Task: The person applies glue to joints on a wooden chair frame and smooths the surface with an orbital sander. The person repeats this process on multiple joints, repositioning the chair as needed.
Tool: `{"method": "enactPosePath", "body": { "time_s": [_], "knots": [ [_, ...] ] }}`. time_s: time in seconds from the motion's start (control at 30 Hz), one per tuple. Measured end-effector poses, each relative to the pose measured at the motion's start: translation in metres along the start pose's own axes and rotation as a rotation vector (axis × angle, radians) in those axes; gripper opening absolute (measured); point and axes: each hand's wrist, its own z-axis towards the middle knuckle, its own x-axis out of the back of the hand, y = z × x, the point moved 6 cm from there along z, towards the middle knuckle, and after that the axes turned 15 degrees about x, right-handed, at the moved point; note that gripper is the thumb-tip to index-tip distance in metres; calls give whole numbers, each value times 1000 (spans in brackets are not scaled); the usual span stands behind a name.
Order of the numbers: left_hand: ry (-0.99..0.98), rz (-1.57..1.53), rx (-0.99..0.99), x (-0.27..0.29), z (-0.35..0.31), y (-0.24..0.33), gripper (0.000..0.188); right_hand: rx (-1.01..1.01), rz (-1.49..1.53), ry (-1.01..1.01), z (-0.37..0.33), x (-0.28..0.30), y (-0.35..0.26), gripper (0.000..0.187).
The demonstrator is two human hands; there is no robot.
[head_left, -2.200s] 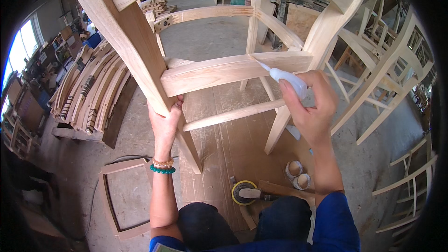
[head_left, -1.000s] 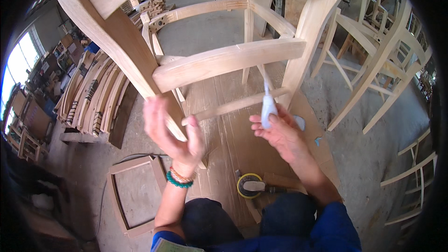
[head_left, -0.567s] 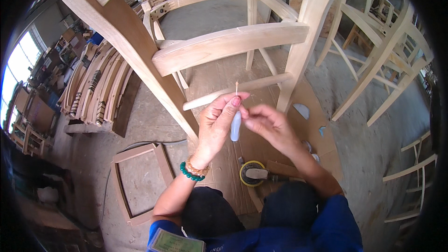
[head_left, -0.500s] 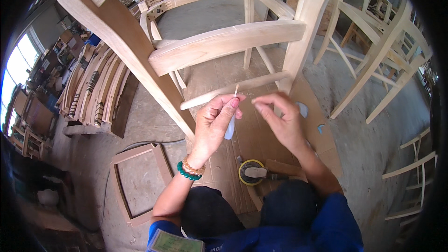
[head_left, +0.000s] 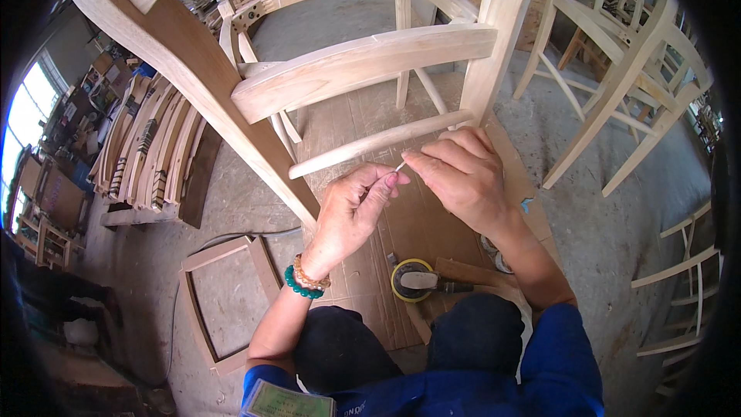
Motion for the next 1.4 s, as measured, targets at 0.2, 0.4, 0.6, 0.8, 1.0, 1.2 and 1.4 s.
{"method": "enactPosePath", "body": {
  "time_s": [0.2,0.4,0.6,0.8,1.0,1.2,1.4],
  "knots": [
    [-5,13,19,-3,2,1,24,-97,22,14,-7,-11,3,21],
    [65,93,28,-7,5,-1,22,-212,73,84,-18,-26,9,19],
    [271,395,-137,-5,8,1,14,-380,175,174,-35,-57,16,17],
    [36,341,-58,-42,10,-26,18,-935,131,134,-154,-45,89,13],
    [5,38,-140,-29,15,-27,20,-884,849,-124,-160,-88,15,18],
    [-48,-330,-91,-16,6,-11,25,-938,1735,-7,-85,-83,-36,37],
    [244,-177,-195,23,-9,6,29,-920,1273,91,-45,-25,5,30]
  ]
}}
